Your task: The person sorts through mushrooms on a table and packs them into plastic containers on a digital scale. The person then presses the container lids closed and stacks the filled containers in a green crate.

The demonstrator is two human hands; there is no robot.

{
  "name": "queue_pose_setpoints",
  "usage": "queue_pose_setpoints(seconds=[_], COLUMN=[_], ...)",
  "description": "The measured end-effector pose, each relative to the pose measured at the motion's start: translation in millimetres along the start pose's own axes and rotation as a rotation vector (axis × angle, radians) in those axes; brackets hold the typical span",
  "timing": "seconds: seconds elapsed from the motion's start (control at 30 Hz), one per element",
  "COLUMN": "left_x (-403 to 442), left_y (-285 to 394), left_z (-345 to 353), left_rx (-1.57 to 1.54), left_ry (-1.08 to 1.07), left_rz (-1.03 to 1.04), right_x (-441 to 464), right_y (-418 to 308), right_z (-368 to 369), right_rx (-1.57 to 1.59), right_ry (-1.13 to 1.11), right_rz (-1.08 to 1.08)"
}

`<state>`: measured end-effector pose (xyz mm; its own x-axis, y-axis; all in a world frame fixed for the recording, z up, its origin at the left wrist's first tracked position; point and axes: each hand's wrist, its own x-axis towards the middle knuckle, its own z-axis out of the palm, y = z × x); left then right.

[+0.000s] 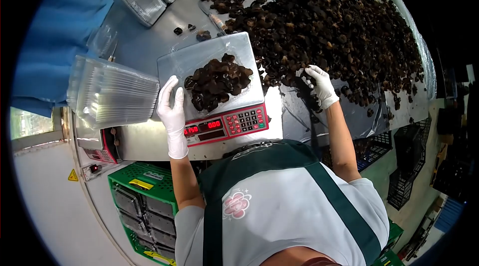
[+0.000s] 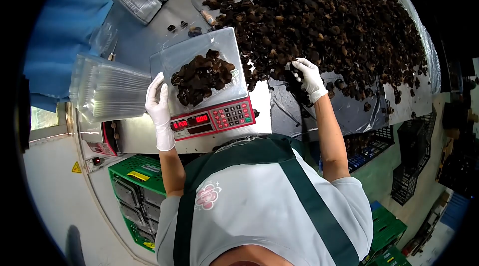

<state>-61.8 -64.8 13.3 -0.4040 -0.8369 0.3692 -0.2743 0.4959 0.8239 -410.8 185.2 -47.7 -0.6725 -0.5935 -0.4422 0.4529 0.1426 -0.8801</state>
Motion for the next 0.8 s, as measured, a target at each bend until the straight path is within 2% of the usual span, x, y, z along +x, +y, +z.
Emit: queue_pose_setpoints(seconds=[0.1, 0.17, 0.2, 0.27, 0.3, 0.33, 0.4, 0.43, 0.53, 0.6, 0.7, 0.8], left_x=[-0.4, -0.7, -1.1, -1.2, -1.6, -1.8, -1.5, -1.5, -0.2, 0.3, -0.2, -1.0], left_y=[3.9, 5.0, 4.9, 5.0, 5.2, 5.2, 5.0, 4.9, 3.6, 5.0, 6.6, 7.7], left_z=[1.4, 1.3, 0.7, -0.2, -0.8, -1.5, -2.3, -2.5, -1.7, -1.0, -1.2, -1.2], left_rx=[-0.01, -0.011, -0.008, -0.004, -0.003, -0.001, 0.002, 0.005, 0.004, 0.01, 0.016, 0.003], left_ry=[0.018, 0.037, 0.036, 0.039, 0.04, 0.04, 0.044, 0.045, 0.031, 0.026, 0.03, 0.035], left_rz=[0.003, 0.006, 0.001, -0.003, -0.004, -0.006, -0.008, -0.01, 0.007, 0.021, 0.024, 0.005], right_x=[15.2, 24.6, 22.7, 18.0, 12.2, 20.3, 20.4, 19.9, 21.4, 32.0, 35.6, 25.9], right_y=[11.3, 17.4, 15.0, 10.1, 0.3, 9.4, 8.5, 7.3, 12.4, 20.3, 22.7, 8.3], right_z=[-7.9, -10.7, -6.4, 4.8, 10.0, 6.9, 13.5, 18.5, 30.5, 28.5, 23.5, 30.2], right_rx=[-0.009, -0.385, -0.386, -0.644, -0.796, -0.81, -1.033, -1.033, -1.357, -1.486, -1.434, -1.283], right_ry=[-0.021, 0.193, 0.192, 0.224, 0.174, 0.155, 0.213, 0.212, 0.171, 0.121, 0.171, 0.212], right_rz=[0.017, -0.084, -0.086, -0.259, -0.219, -0.224, -0.392, -0.392, -0.47, -0.36, -0.479, -0.451])
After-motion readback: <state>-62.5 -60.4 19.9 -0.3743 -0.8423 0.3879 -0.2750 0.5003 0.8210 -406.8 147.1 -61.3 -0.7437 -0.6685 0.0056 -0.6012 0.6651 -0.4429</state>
